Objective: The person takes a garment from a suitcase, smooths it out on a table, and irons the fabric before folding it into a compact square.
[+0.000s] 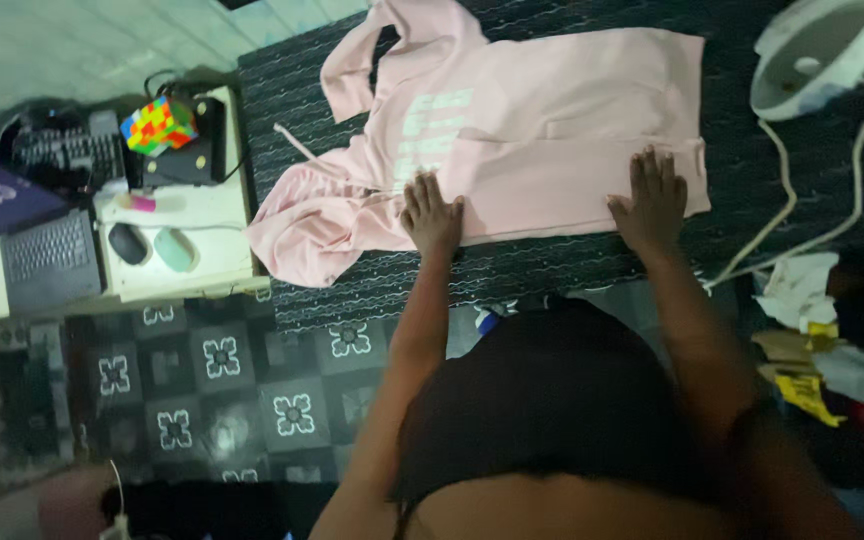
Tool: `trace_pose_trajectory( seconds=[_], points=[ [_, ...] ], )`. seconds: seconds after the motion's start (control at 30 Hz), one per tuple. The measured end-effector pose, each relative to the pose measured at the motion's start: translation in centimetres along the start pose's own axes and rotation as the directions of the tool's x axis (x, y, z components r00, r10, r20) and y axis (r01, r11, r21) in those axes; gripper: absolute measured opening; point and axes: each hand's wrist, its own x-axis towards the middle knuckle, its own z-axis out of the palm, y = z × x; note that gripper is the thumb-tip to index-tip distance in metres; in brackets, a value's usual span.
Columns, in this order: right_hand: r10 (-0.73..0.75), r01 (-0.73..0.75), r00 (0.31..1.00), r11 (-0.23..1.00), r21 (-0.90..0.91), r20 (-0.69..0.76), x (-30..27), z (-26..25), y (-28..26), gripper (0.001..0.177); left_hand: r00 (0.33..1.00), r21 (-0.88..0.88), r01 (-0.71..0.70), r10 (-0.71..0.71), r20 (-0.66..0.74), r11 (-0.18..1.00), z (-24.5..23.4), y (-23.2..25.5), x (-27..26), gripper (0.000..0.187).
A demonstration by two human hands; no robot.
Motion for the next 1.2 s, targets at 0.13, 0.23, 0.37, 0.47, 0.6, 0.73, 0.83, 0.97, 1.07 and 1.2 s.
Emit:
trace_pose_trajectory(
  seconds=[0.13,0.23,0.37,0.47,0.6,0.73,0.83,0.97,1.07,1.2],
  points=[
    [0.114,-0.114,0.993,0.988,0.101,0.002,-1.9,-1.2,0.0,0.088,0.999,0.014,-0.047,0.047,-0.026,0.999,0.3,-0.3,-1.0,0.084],
    [0.136,-0.132,0.99,0.987,0.096,-0.034,-2.6,-2.3,-1.0,0.088,0.999,0.005,-0.038,0.039,-0.009,0.999,0.3,-0.5,-1.7,0.083],
    [0.206,-0.208,0.978,0.976,0.068,0.04,-2.0,-3.7,-1.7,0.092,1.0,0.021,-0.02,0.02,-0.008,1.0,0.9,-0.7,-1.7,0.086],
    [0.196,-0.196,0.98,0.98,0.039,0.021,-1.3,-4.5,-1.4,0.09,1.0,0.046,-0.003,0.004,-0.003,0.999,2.2,-0.9,-1.3,0.087],
    [0.102,-0.104,0.994,0.993,0.048,0.039,-0.2,-3.8,0.4,0.089,0.994,0.154,0.09,-0.079,-0.073,0.984,3.3,1.5,-0.8,0.087],
    [0.039,-0.081,0.982,0.97,0.227,0.185,1.7,-2.2,4.1,0.088,0.993,-0.037,0.107,-0.109,-0.054,0.994,2.7,13.5,-0.1,0.095],
    [-0.085,0.036,0.994,0.857,0.514,0.072,2.7,-1.8,8.4,0.061,0.935,-0.262,-0.315,0.25,-0.252,0.912,4.4,24.8,0.2,0.094],
    [0.092,-0.198,0.977,0.726,0.659,0.192,1.9,-6.8,13.3,0.042,0.746,-0.461,-0.664,0.567,-0.35,0.589,6.6,38.3,-0.3,0.09],
    [0.18,-0.441,0.892,0.549,0.71,0.414,2.8,-10.4,15.8,0.031,0.861,-0.617,-0.421,0.508,-0.041,0.665,6.0,45.5,-0.8,0.095],
    [0.292,-0.373,0.926,0.601,0.707,0.241,2.3,-10.8,19.5,0.025,0.886,-0.797,-0.173,0.444,0.131,0.579,7.0,49.8,-0.9,0.071]
  ],
)
